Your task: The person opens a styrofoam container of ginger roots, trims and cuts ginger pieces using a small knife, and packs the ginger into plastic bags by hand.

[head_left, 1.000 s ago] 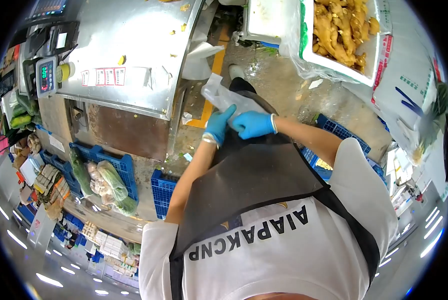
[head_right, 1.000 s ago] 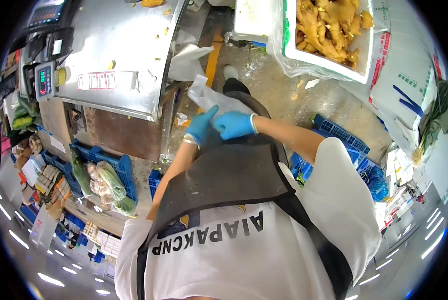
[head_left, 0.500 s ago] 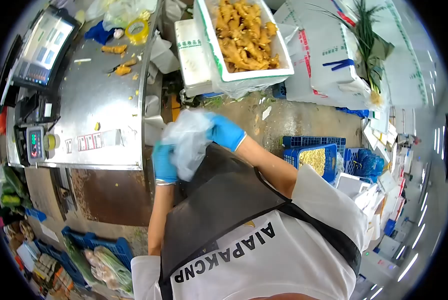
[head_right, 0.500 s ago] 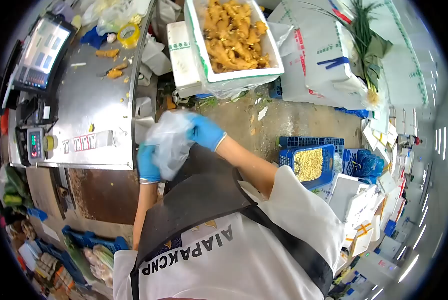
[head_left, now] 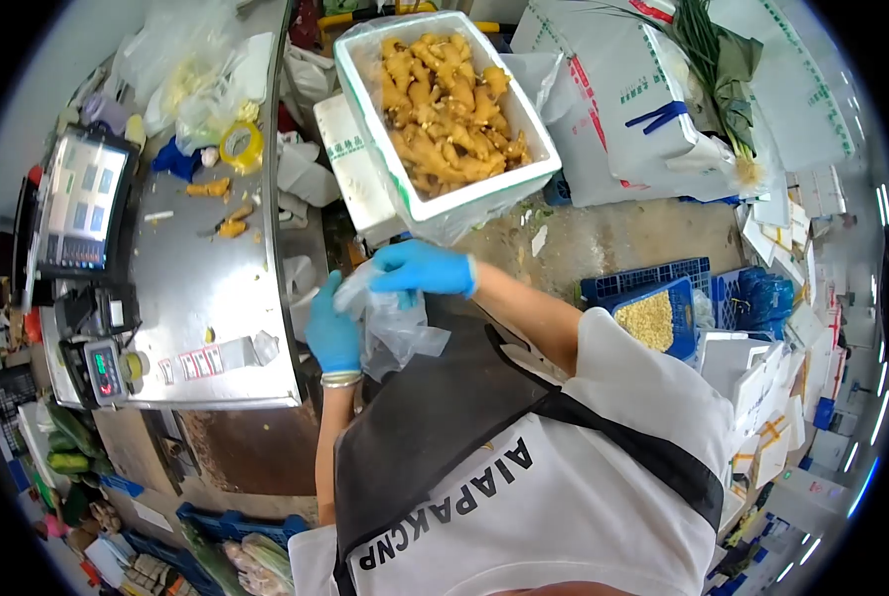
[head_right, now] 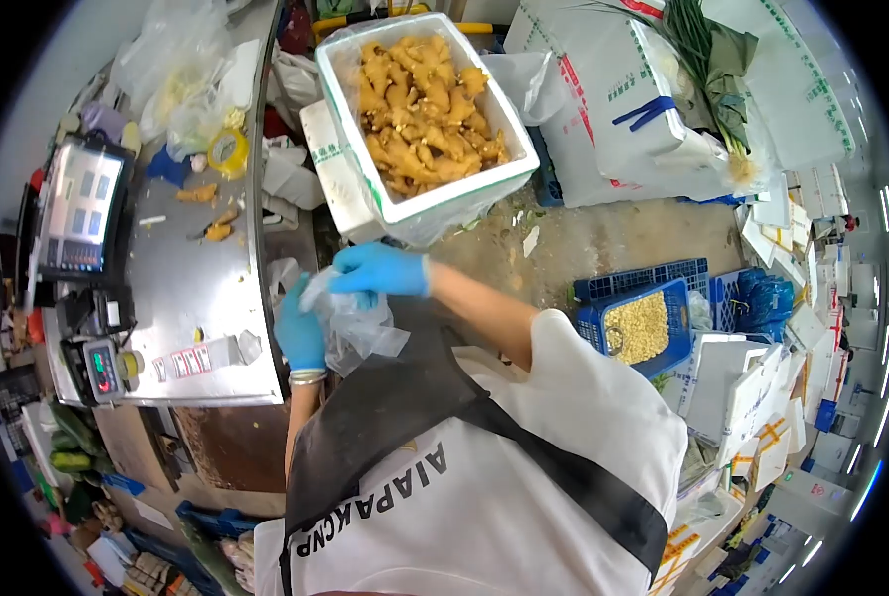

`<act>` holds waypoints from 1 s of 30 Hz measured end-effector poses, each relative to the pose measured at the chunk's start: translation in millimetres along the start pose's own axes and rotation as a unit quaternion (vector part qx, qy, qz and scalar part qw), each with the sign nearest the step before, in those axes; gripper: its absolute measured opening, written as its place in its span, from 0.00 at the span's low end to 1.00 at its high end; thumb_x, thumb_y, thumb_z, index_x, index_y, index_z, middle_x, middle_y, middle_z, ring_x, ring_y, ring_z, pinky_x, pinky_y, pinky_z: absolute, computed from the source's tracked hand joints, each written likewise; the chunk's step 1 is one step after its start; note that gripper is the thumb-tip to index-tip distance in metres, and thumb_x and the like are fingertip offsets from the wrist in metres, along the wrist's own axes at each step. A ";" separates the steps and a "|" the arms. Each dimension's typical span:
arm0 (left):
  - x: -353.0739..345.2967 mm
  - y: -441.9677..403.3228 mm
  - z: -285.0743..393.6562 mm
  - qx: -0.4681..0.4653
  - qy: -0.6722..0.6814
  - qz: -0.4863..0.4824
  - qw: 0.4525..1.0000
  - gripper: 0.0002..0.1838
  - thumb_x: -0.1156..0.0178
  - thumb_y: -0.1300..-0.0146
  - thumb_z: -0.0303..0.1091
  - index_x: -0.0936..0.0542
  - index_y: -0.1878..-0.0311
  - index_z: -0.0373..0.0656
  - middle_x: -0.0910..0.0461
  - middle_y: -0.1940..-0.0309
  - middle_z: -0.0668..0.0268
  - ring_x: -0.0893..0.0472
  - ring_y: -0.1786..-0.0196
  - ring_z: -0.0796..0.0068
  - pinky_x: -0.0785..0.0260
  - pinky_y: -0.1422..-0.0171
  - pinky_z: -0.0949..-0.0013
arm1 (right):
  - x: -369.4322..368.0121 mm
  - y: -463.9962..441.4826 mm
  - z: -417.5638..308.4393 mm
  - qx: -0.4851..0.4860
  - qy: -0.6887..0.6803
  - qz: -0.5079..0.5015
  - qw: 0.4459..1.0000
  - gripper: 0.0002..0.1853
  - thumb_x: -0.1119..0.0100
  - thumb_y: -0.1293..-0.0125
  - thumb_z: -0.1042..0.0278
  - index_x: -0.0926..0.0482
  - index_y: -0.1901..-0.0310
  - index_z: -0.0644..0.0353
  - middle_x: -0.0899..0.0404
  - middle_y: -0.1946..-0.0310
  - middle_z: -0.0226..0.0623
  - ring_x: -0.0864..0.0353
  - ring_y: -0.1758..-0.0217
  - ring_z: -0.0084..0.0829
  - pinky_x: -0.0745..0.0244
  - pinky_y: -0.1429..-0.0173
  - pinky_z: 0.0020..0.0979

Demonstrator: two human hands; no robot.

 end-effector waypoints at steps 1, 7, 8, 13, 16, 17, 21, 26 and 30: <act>2.3 -11.9 -7.3 -0.041 -0.026 0.036 0.998 0.25 0.44 0.38 0.29 0.27 0.37 0.37 0.21 0.46 0.52 0.20 0.49 0.53 0.26 0.46 0.60 | 29.8 18.0 -30.4 0.026 -0.045 0.021 0.998 0.21 0.40 0.33 0.53 0.21 0.45 0.60 0.18 0.63 0.35 0.17 0.70 0.23 0.21 0.68 0.24; 9.0 -66.3 -49.4 0.175 0.269 -0.103 0.941 0.17 0.50 0.32 0.28 0.23 0.43 0.32 0.20 0.55 0.64 0.22 0.53 0.74 0.30 0.46 0.71 | 344.9 25.6 72.1 -0.059 -0.233 0.489 0.839 0.34 0.31 0.41 0.45 0.26 0.42 0.64 0.23 0.49 0.44 0.22 0.51 0.38 0.21 0.54 0.37; 5.6 -79.9 -40.7 0.215 0.352 -0.074 0.908 0.18 0.51 0.33 0.27 0.23 0.43 0.33 0.20 0.54 0.64 0.21 0.53 0.73 0.29 0.46 0.70 | 365.8 13.0 74.3 -0.074 -0.235 0.477 0.843 0.34 0.30 0.42 0.45 0.26 0.42 0.62 0.23 0.51 0.42 0.22 0.53 0.36 0.22 0.54 0.36; -4.2 -134.4 -26.1 0.323 0.399 0.004 0.858 0.23 0.49 0.36 0.28 0.27 0.36 0.34 0.21 0.47 0.61 0.22 0.47 0.70 0.29 0.42 0.68 | 387.9 -50.2 74.8 -0.059 -0.283 0.418 0.861 0.37 0.25 0.46 0.53 0.28 0.39 0.67 0.23 0.46 0.41 0.23 0.47 0.33 0.25 0.46 0.34; -12.6 -147.6 -48.4 0.330 0.356 0.074 0.871 0.25 0.49 0.37 0.28 0.29 0.35 0.36 0.21 0.49 0.59 0.20 0.49 0.66 0.26 0.46 0.66 | 373.2 -56.8 62.7 0.121 -0.227 0.470 0.844 0.33 0.24 0.45 0.55 0.24 0.45 0.71 0.19 0.51 0.40 0.21 0.50 0.32 0.25 0.47 0.33; -10.5 -148.9 -48.9 0.354 0.340 0.091 0.867 0.25 0.50 0.37 0.27 0.29 0.35 0.36 0.22 0.50 0.58 0.20 0.50 0.64 0.25 0.48 0.65 | 370.8 -53.3 61.1 0.104 -0.119 0.482 0.862 0.31 0.24 0.46 0.55 0.22 0.49 0.71 0.18 0.55 0.40 0.20 0.54 0.30 0.24 0.50 0.33; -3.9 -166.9 -42.1 0.259 0.271 0.106 0.921 0.26 0.46 0.40 0.28 0.29 0.37 0.36 0.21 0.54 0.56 0.18 0.60 0.66 0.23 0.64 0.67 | 319.5 -32.4 -12.5 0.135 0.055 0.412 0.900 0.25 0.23 0.47 0.56 0.21 0.60 0.70 0.17 0.64 0.35 0.22 0.63 0.23 0.25 0.58 0.30; 10.0 -192.6 -28.7 0.212 0.309 0.161 0.913 0.25 0.46 0.41 0.18 0.30 0.37 0.35 0.24 0.47 0.59 0.22 0.50 0.70 0.22 0.49 0.67 | 245.2 -64.5 -62.2 0.009 -0.054 -0.023 0.998 0.23 0.31 0.41 0.68 0.22 0.45 0.68 0.18 0.51 0.36 0.20 0.51 0.23 0.24 0.45 0.28; 31.1 -185.3 -5.7 0.146 0.278 0.172 0.934 0.36 0.54 0.45 0.11 0.35 0.29 0.41 0.28 0.37 0.60 0.23 0.45 0.68 0.22 0.47 0.65 | 157.8 -97.1 -62.0 -0.100 -0.033 -0.296 0.949 0.22 0.35 0.39 0.63 0.20 0.47 0.69 0.18 0.52 0.38 0.22 0.50 0.25 0.27 0.43 0.26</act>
Point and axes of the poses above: each hand's wrist, its own y-axis away from the middle knuckle, its own x-axis out of the back of the hand, z = x × y, the point moved 4 cm from there along -y, towards the middle knuckle
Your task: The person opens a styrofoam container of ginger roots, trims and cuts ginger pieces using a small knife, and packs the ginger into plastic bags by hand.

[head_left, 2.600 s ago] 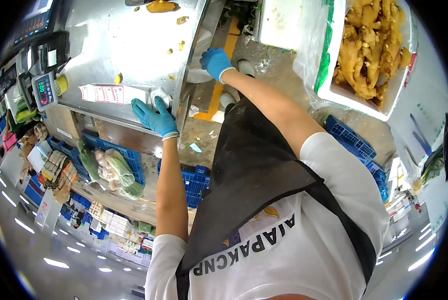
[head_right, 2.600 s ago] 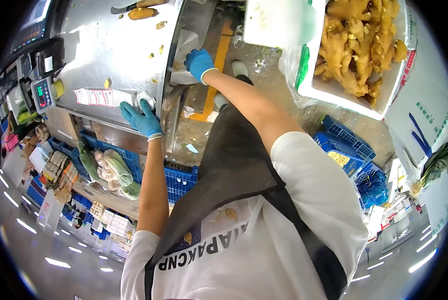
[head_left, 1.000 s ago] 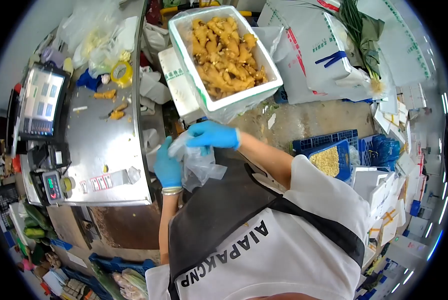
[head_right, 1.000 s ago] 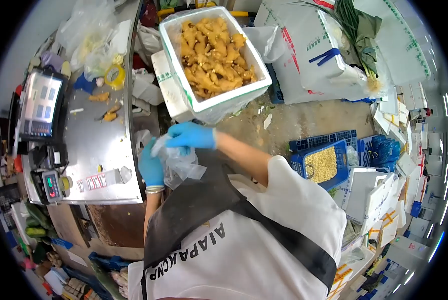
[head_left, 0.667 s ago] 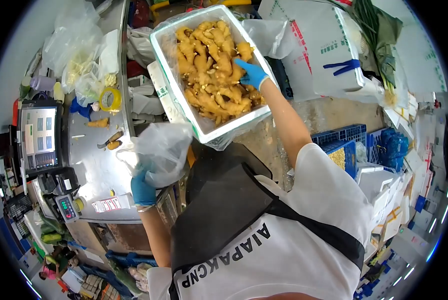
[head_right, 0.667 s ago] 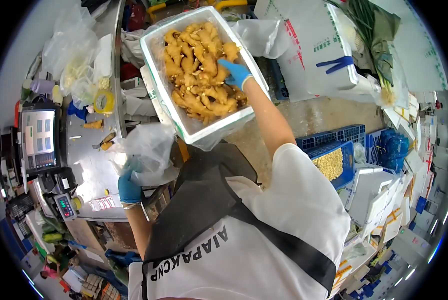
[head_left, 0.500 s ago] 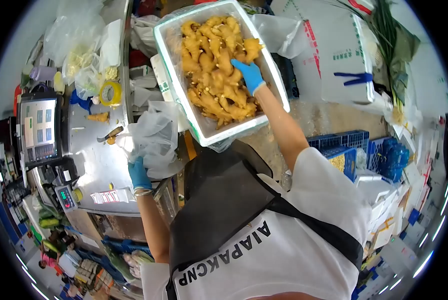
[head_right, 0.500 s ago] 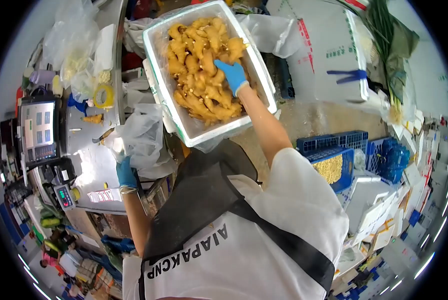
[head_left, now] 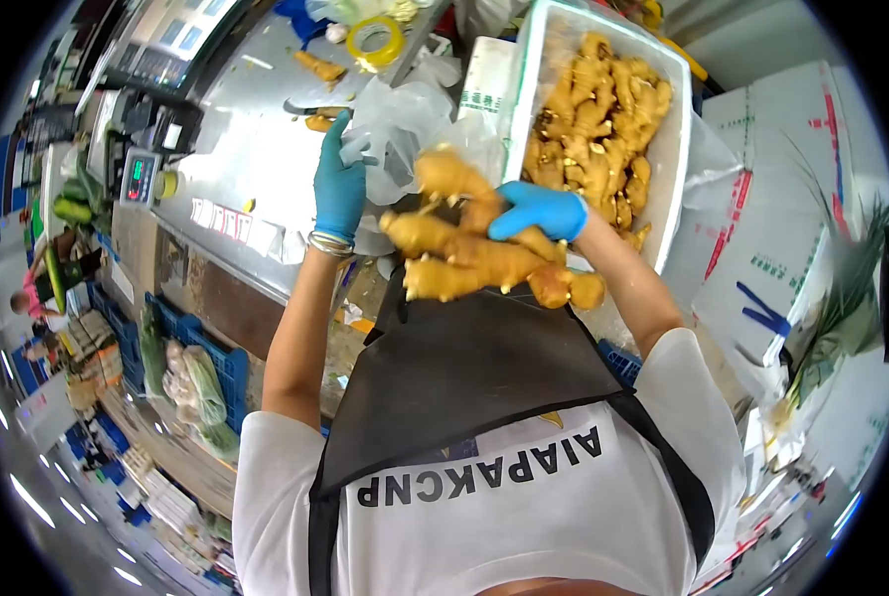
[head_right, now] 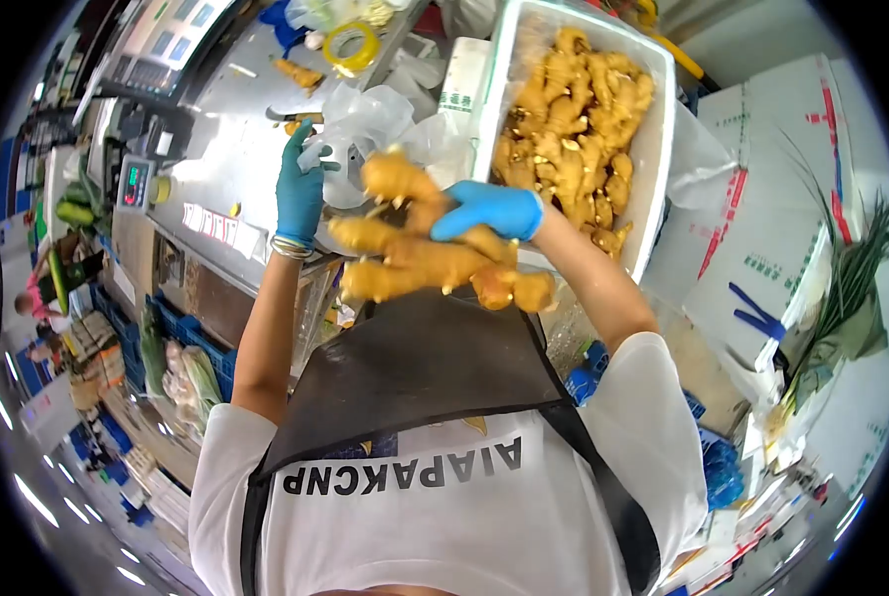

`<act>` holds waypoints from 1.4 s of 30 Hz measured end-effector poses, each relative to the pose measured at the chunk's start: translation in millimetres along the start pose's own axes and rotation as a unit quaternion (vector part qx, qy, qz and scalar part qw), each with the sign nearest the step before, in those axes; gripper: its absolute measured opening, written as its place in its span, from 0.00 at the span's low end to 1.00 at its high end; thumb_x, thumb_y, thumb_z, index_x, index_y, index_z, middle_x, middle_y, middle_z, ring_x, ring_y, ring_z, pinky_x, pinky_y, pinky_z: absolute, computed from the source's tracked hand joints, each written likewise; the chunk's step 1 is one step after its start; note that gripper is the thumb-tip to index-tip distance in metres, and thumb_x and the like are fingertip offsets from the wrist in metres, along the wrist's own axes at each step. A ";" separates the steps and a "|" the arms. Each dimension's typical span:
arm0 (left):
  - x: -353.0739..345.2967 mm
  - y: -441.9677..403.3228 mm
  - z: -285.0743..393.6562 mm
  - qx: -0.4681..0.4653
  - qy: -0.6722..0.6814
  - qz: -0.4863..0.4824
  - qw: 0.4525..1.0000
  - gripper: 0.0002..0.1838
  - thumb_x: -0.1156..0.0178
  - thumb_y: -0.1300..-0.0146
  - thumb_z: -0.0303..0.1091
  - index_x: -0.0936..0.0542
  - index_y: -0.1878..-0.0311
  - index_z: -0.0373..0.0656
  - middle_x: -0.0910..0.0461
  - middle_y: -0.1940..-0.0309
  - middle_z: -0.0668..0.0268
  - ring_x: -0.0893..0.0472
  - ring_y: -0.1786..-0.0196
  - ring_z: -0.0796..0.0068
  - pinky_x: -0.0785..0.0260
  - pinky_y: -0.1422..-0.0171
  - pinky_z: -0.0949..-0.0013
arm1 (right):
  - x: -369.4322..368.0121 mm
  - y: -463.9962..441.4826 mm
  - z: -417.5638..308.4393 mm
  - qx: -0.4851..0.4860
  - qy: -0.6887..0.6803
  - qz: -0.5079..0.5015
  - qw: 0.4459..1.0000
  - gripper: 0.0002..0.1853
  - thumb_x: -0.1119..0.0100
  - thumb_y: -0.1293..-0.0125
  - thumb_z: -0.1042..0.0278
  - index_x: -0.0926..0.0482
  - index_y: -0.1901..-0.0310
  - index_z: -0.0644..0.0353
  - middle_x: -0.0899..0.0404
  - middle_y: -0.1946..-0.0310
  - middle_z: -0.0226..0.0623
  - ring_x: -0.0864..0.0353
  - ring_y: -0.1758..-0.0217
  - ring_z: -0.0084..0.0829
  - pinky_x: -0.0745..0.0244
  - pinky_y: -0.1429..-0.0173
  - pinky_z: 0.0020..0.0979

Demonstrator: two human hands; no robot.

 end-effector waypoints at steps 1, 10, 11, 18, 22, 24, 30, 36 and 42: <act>11.4 6.4 3.7 -0.031 -0.047 -0.001 0.998 0.37 0.53 0.45 0.11 0.36 0.29 0.43 0.27 0.37 0.60 0.22 0.45 0.67 0.23 0.47 0.65 | -7.5 -16.2 -7.2 -0.033 0.091 -0.008 0.995 0.22 0.37 0.37 0.59 0.19 0.49 0.70 0.18 0.54 0.37 0.21 0.54 0.24 0.27 0.48 0.25; 120.2 133.3 -7.5 0.053 -0.294 0.155 0.942 0.32 0.47 0.48 0.16 0.28 0.37 0.48 0.22 0.50 0.56 0.19 0.54 0.56 0.27 0.50 0.60 | -77.7 -144.1 19.6 0.022 -0.077 0.065 0.995 0.23 0.35 0.36 0.61 0.22 0.45 0.68 0.18 0.51 0.37 0.20 0.48 0.25 0.26 0.41 0.27; 138.8 138.6 -17.3 0.026 -0.309 0.223 0.924 0.31 0.49 0.49 0.15 0.27 0.39 0.47 0.22 0.51 0.56 0.19 0.52 0.57 0.27 0.48 0.61 | -95.1 -152.1 20.0 0.001 -0.058 0.045 0.997 0.22 0.34 0.36 0.63 0.22 0.45 0.68 0.18 0.50 0.37 0.21 0.47 0.25 0.26 0.40 0.27; 235.7 204.9 -43.8 -0.001 -0.112 0.385 0.916 0.27 0.57 0.52 0.09 0.24 0.47 0.36 0.20 0.50 0.64 0.22 0.50 0.73 0.28 0.46 0.72 | -106.9 -231.4 26.0 -0.037 -0.080 0.104 0.991 0.21 0.34 0.37 0.67 0.24 0.46 0.68 0.19 0.53 0.36 0.19 0.52 0.25 0.22 0.47 0.28; 237.3 220.7 -78.2 0.114 0.127 0.363 0.916 0.14 0.50 0.37 0.24 0.24 0.48 0.38 0.20 0.52 0.64 0.22 0.56 0.78 0.28 0.50 0.74 | -126.7 -255.3 8.4 0.092 0.047 0.177 0.979 0.25 0.32 0.38 0.67 0.28 0.42 0.68 0.21 0.51 0.36 0.21 0.51 0.25 0.24 0.45 0.28; 221.2 211.6 -71.7 0.168 0.285 0.322 0.887 0.16 0.48 0.31 0.36 0.24 0.46 0.39 0.20 0.52 0.64 0.22 0.56 0.77 0.27 0.51 0.72 | -157.2 -242.1 3.8 0.166 0.074 0.197 0.963 0.27 0.31 0.39 0.68 0.30 0.41 0.67 0.22 0.49 0.36 0.22 0.49 0.25 0.25 0.44 0.29; 173.2 173.0 -31.3 0.125 0.327 0.245 0.904 0.21 0.43 0.30 0.43 0.25 0.42 0.38 0.19 0.55 0.66 0.20 0.56 0.76 0.25 0.49 0.71 | -207.9 -183.1 6.1 0.146 0.141 0.128 0.971 0.36 0.25 0.44 0.61 0.32 0.38 0.65 0.21 0.50 0.40 0.20 0.51 0.29 0.24 0.46 0.33; 153.0 166.5 -29.7 0.257 0.345 0.035 0.902 0.23 0.41 0.31 0.41 0.26 0.40 0.34 0.19 0.51 0.62 0.19 0.52 0.74 0.25 0.46 0.69 | -145.1 -142.2 -67.1 0.083 0.222 0.094 0.967 0.18 0.42 0.32 0.62 0.24 0.43 0.57 0.19 0.69 0.35 0.19 0.68 0.26 0.23 0.60 0.26; 90.9 158.7 -15.3 0.275 0.342 -0.089 0.894 0.26 0.41 0.31 0.44 0.27 0.39 0.33 0.19 0.51 0.63 0.19 0.52 0.74 0.25 0.47 0.70 | -126.8 -144.5 -48.6 0.181 0.420 0.124 0.880 0.20 0.45 0.30 0.51 0.22 0.47 0.59 0.19 0.66 0.36 0.21 0.65 0.29 0.24 0.56 0.30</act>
Point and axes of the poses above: each hand's wrist, its own y-axis away from the middle knuckle, its own x-axis out of the back of the hand, z = x × y, the point moved 4 cm from there along -y, towards the middle knuckle
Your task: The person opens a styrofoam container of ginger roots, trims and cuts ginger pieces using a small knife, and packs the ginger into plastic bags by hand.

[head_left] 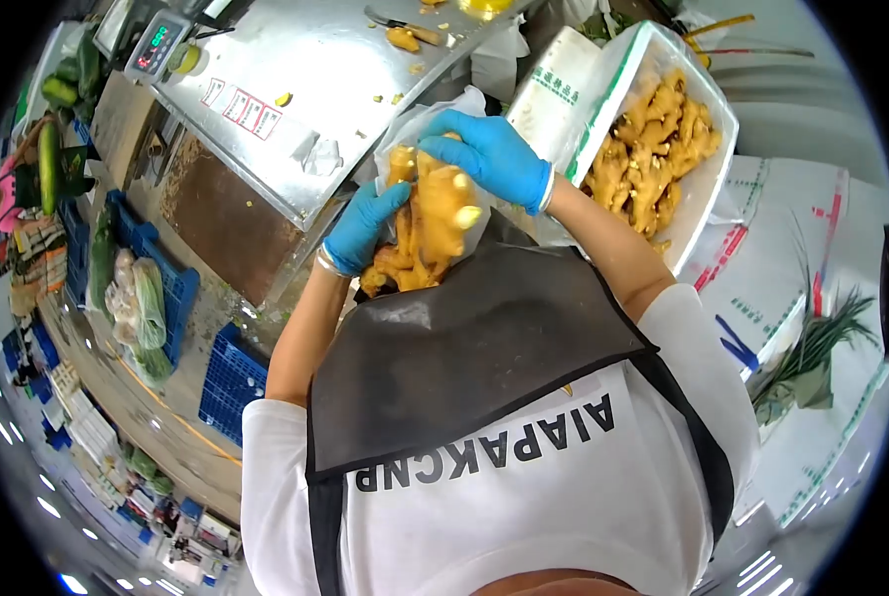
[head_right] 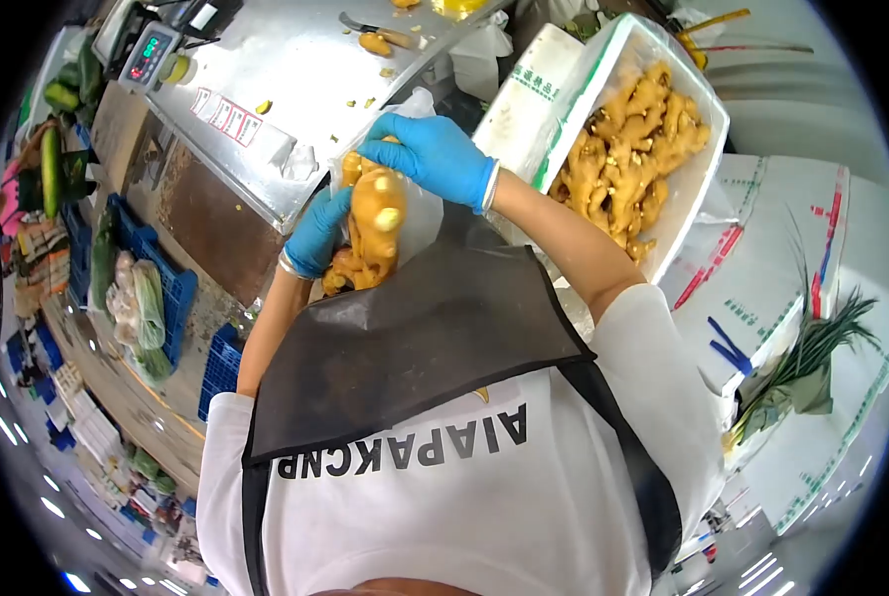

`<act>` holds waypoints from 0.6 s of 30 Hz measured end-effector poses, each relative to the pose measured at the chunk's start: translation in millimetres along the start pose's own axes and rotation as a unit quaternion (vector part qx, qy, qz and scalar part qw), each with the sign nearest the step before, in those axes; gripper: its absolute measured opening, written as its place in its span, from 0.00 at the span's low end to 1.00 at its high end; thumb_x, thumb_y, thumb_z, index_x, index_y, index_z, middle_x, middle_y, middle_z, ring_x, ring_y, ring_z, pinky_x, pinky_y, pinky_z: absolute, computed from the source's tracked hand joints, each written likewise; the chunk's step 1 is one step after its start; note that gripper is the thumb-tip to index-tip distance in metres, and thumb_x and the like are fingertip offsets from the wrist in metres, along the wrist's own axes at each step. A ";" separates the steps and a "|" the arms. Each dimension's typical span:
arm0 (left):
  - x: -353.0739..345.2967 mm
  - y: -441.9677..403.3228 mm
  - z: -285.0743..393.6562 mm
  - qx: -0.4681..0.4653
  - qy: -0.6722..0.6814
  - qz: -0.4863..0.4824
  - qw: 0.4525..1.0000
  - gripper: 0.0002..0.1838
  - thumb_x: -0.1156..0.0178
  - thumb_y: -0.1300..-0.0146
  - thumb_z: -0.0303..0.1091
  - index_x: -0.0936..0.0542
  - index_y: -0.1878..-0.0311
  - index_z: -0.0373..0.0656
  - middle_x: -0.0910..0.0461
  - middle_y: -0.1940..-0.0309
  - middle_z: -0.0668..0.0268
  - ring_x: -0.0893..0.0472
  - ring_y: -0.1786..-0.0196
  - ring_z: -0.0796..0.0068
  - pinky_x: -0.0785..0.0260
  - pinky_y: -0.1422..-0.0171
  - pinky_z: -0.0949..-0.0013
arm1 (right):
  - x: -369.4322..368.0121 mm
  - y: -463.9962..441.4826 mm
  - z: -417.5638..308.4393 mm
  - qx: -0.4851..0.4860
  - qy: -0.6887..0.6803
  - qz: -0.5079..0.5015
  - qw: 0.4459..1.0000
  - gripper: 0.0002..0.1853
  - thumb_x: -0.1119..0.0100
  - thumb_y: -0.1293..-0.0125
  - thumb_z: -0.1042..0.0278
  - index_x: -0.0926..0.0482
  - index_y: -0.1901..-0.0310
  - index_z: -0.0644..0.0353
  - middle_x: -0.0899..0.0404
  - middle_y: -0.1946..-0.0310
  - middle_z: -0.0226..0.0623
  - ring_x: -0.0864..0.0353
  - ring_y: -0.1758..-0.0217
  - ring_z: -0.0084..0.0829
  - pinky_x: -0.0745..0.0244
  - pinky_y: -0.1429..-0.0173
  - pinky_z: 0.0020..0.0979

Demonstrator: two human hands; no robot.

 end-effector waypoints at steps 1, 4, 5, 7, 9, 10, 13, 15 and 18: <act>2.3 -5.3 -3.8 0.012 -0.048 -0.020 0.999 0.27 0.41 0.32 0.47 0.27 0.39 0.34 0.19 0.51 0.63 0.19 0.52 0.75 0.26 0.47 0.72 | 0.5 4.7 4.7 -0.020 -0.056 0.007 0.998 0.21 0.46 0.29 0.50 0.22 0.48 0.60 0.20 0.65 0.35 0.21 0.63 0.28 0.25 0.55 0.30; 1.4 -13.3 -10.9 0.043 -0.090 -0.032 0.995 0.28 0.41 0.32 0.48 0.26 0.39 0.34 0.19 0.51 0.64 0.20 0.52 0.76 0.27 0.46 0.72 | -2.6 16.7 32.0 -0.085 -0.312 0.029 0.946 0.19 0.48 0.28 0.50 0.20 0.58 0.61 0.18 0.66 0.35 0.19 0.63 0.26 0.23 0.54 0.27; -7.8 -14.6 -5.7 0.043 -0.094 -0.049 0.993 0.27 0.39 0.33 0.46 0.25 0.40 0.34 0.18 0.52 0.64 0.20 0.53 0.77 0.26 0.47 0.72 | -8.0 20.8 49.1 -0.115 -0.449 0.029 0.886 0.19 0.48 0.28 0.50 0.19 0.59 0.61 0.19 0.65 0.33 0.20 0.62 0.25 0.24 0.53 0.26; -10.4 -23.2 -6.3 0.048 -0.114 -0.052 0.991 0.26 0.37 0.35 0.44 0.25 0.41 0.35 0.18 0.53 0.65 0.20 0.53 0.77 0.26 0.48 0.72 | -13.7 30.7 68.7 -0.153 -0.620 0.018 0.769 0.17 0.50 0.26 0.54 0.20 0.62 0.59 0.20 0.64 0.28 0.22 0.61 0.22 0.25 0.51 0.23; -11.7 -29.6 -1.9 0.025 -0.070 -0.027 0.997 0.24 0.35 0.37 0.41 0.23 0.43 0.36 0.18 0.54 0.65 0.19 0.54 0.78 0.25 0.50 0.72 | 33.9 38.7 42.6 -0.212 -0.412 0.144 0.874 0.16 0.52 0.26 0.56 0.20 0.63 0.59 0.22 0.68 0.29 0.23 0.64 0.21 0.25 0.55 0.23; -12.6 -28.4 9.4 0.019 -0.081 0.000 0.997 0.23 0.35 0.36 0.42 0.22 0.44 0.36 0.17 0.55 0.66 0.19 0.56 0.79 0.25 0.52 0.74 | 60.6 46.0 79.1 -0.223 -0.327 0.122 0.910 0.16 0.53 0.27 0.57 0.19 0.60 0.60 0.20 0.66 0.31 0.23 0.66 0.20 0.25 0.58 0.23; 3.1 -44.0 27.8 -0.029 -0.081 0.098 0.991 0.24 0.34 0.37 0.43 0.22 0.46 0.35 0.17 0.59 0.67 0.19 0.61 0.79 0.25 0.57 0.74 | 170.5 66.9 102.4 -0.141 -0.156 0.365 0.907 0.23 0.44 0.30 0.56 0.29 0.43 0.67 0.19 0.68 0.39 0.17 0.67 0.29 0.21 0.54 0.28; 3.1 -48.0 41.9 -0.076 -0.084 0.150 0.982 0.23 0.35 0.36 0.43 0.22 0.46 0.36 0.18 0.58 0.68 0.19 0.61 0.78 0.26 0.56 0.74 | 191.7 73.9 115.5 -0.164 0.149 0.387 0.895 0.28 0.42 0.31 0.57 0.34 0.38 0.68 0.19 0.55 0.48 0.17 0.57 0.32 0.20 0.50 0.30; -3.4 -61.6 42.9 -0.137 -0.086 0.182 0.970 0.20 0.35 0.35 0.42 0.21 0.46 0.39 0.18 0.58 0.68 0.20 0.60 0.79 0.27 0.55 0.75 | 104.1 60.8 56.1 -0.156 -0.338 0.126 0.919 0.30 0.38 0.33 0.57 0.33 0.37 0.68 0.20 0.53 0.40 0.20 0.53 0.27 0.22 0.51 0.27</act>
Point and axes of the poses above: each hand's wrist, its own y-axis away from the middle knuckle, its own x-axis out of the back of the hand, z = x × y, the point moved 4 cm from there along -y, towards the middle knuckle
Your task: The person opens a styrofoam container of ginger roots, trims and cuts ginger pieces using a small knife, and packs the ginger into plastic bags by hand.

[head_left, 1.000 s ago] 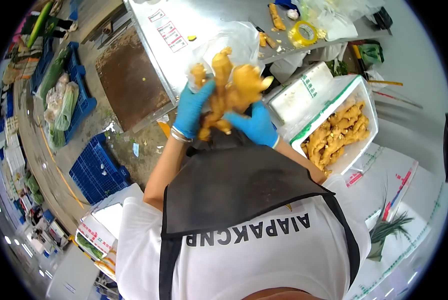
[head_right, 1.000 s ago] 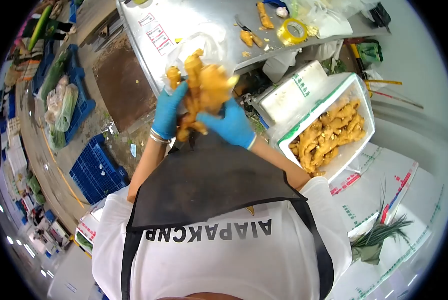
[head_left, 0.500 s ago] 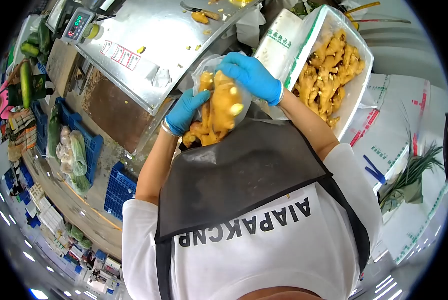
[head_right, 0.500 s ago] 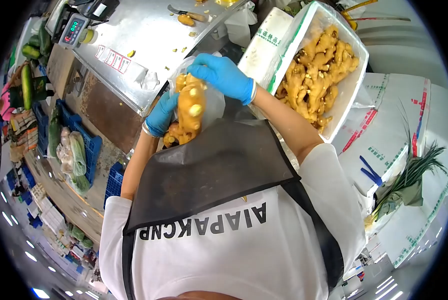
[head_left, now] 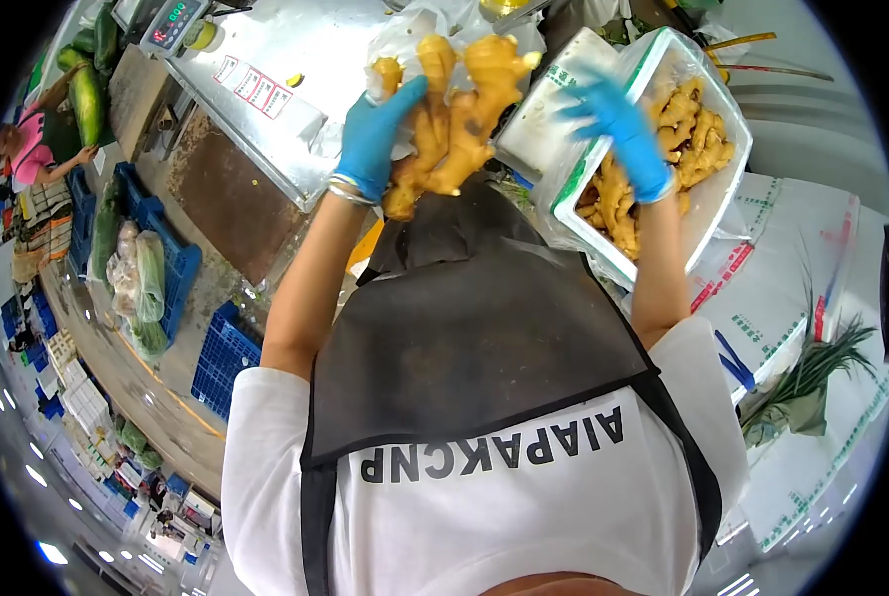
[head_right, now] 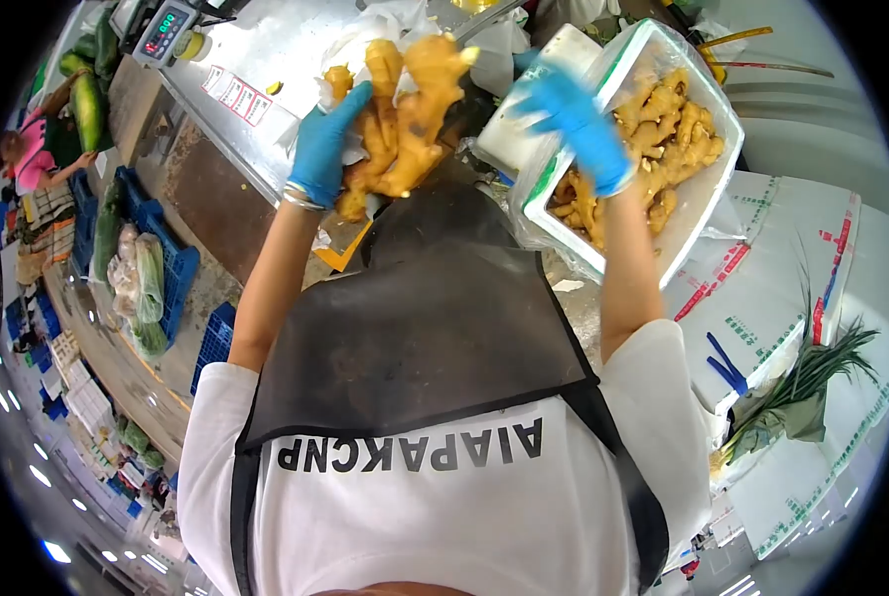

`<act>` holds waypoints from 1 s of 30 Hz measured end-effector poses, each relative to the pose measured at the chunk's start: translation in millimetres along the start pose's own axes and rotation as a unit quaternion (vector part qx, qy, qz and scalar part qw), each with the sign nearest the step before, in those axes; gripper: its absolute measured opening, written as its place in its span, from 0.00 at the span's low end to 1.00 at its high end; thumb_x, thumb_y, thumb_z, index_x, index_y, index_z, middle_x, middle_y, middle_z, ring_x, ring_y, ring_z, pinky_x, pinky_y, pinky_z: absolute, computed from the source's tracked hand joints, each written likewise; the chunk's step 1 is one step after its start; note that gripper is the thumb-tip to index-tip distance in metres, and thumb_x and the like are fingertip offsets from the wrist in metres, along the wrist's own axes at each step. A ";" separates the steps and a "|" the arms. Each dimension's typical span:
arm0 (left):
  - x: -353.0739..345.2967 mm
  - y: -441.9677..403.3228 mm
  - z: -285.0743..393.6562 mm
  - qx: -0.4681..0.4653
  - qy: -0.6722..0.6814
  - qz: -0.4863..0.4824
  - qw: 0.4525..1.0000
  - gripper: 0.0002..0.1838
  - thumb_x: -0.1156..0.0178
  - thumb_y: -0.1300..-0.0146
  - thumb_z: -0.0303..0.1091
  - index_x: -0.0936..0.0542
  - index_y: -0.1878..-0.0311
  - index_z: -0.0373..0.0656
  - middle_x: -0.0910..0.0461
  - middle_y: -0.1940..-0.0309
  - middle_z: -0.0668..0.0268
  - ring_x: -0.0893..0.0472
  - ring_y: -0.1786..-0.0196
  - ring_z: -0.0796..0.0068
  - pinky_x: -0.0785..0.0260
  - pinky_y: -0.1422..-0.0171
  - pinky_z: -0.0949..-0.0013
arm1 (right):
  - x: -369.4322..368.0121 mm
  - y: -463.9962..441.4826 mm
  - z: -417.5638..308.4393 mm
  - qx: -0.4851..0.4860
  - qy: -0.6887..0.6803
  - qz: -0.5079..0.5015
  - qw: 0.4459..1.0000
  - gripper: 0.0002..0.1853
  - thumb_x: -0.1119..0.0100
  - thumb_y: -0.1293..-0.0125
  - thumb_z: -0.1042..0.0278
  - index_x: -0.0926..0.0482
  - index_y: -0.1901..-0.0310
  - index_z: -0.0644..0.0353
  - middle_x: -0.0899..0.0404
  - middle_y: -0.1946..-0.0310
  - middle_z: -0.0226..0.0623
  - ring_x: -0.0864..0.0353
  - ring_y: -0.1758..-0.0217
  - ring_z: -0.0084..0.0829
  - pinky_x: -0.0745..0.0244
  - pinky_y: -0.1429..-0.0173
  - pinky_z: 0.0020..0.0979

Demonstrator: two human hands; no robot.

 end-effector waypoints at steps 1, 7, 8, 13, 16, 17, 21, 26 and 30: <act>-5.5 -5.4 -1.7 -0.024 0.002 0.008 1.000 0.20 0.35 0.35 0.42 0.20 0.46 0.39 0.18 0.58 0.68 0.20 0.60 0.79 0.27 0.55 0.75 | -37.3 5.7 10.1 -0.013 -0.010 -0.022 1.000 0.28 0.37 0.34 0.58 0.30 0.39 0.67 0.19 0.56 0.36 0.21 0.56 0.24 0.23 0.53 0.26; 31.9 -14.9 11.8 -0.057 -0.051 0.065 0.995 0.19 0.43 0.28 0.44 0.20 0.47 0.37 0.17 0.69 0.61 0.18 0.72 0.74 0.25 0.66 0.73 | -73.9 -27.3 78.2 -0.045 -0.118 0.097 0.987 0.15 0.35 0.36 0.61 0.18 0.54 0.63 0.19 0.63 0.25 0.23 0.62 0.17 0.27 0.58 0.22; 51.1 -19.3 13.0 -0.044 -0.106 0.112 0.987 0.19 0.45 0.27 0.45 0.20 0.45 0.39 0.19 0.71 0.62 0.19 0.71 0.75 0.25 0.66 0.73 | -70.3 -29.4 76.5 -0.028 -0.114 0.110 0.987 0.15 0.34 0.36 0.59 0.17 0.56 0.63 0.20 0.66 0.25 0.24 0.64 0.16 0.28 0.59 0.21; 91.7 -26.1 13.2 -0.089 -0.176 0.113 0.974 0.18 0.46 0.26 0.41 0.22 0.41 0.41 0.21 0.75 0.65 0.20 0.72 0.77 0.25 0.67 0.73 | -74.3 -19.5 36.7 -0.108 -0.038 -0.102 0.988 0.17 0.39 0.36 0.62 0.17 0.55 0.68 0.16 0.60 0.35 0.19 0.57 0.22 0.23 0.51 0.24; 92.4 -21.8 18.4 -0.132 -0.304 0.117 0.936 0.19 0.42 0.32 0.31 0.22 0.38 0.49 0.18 0.74 0.63 0.19 0.71 0.79 0.25 0.65 0.72 | -110.8 -18.1 45.9 -0.177 -0.087 -0.336 0.921 0.19 0.42 0.35 0.63 0.20 0.50 0.70 0.17 0.53 0.42 0.18 0.49 0.30 0.24 0.43 0.28; 93.2 -20.4 20.0 -0.160 -0.370 0.117 0.908 0.21 0.41 0.34 0.29 0.22 0.38 0.52 0.18 0.74 0.62 0.19 0.72 0.78 0.25 0.64 0.72 | -129.7 -15.9 48.2 -0.217 -0.122 -0.389 0.887 0.19 0.42 0.35 0.63 0.21 0.49 0.69 0.17 0.54 0.42 0.18 0.49 0.31 0.25 0.41 0.29; 96.1 6.2 38.2 -0.266 -0.510 0.154 0.803 0.29 0.42 0.41 0.23 0.24 0.37 0.60 0.16 0.62 0.60 0.18 0.71 0.70 0.25 0.61 0.68 | -166.8 -19.3 59.1 -0.333 -0.174 -0.451 0.810 0.18 0.43 0.34 0.62 0.21 0.49 0.68 0.17 0.55 0.42 0.19 0.48 0.32 0.27 0.38 0.30; 130.4 45.3 44.9 -0.257 -0.543 0.282 0.748 0.27 0.41 0.42 0.26 0.23 0.38 0.62 0.16 0.55 0.63 0.17 0.69 0.61 0.25 0.62 0.67 | -171.8 -7.5 48.7 -0.298 -0.223 -0.219 0.902 0.19 0.41 0.33 0.63 0.23 0.45 0.66 0.19 0.50 0.43 0.21 0.44 0.29 0.28 0.34 0.31; 231.4 52.0 51.1 -0.276 -0.474 0.413 0.727 0.22 0.43 0.40 0.27 0.22 0.42 0.53 0.16 0.57 0.56 0.15 0.59 0.59 0.24 0.56 0.65 | -176.5 5.9 38.3 -0.224 -0.234 -0.191 0.927 0.19 0.41 0.32 0.65 0.24 0.44 0.66 0.20 0.49 0.43 0.21 0.44 0.31 0.28 0.35 0.31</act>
Point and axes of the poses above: each hand's wrist, its own y-axis away from the middle knuckle, its own x-axis out of the back of the hand, z = x × y, the point moved 4 cm from there along -y, towards the middle knuckle
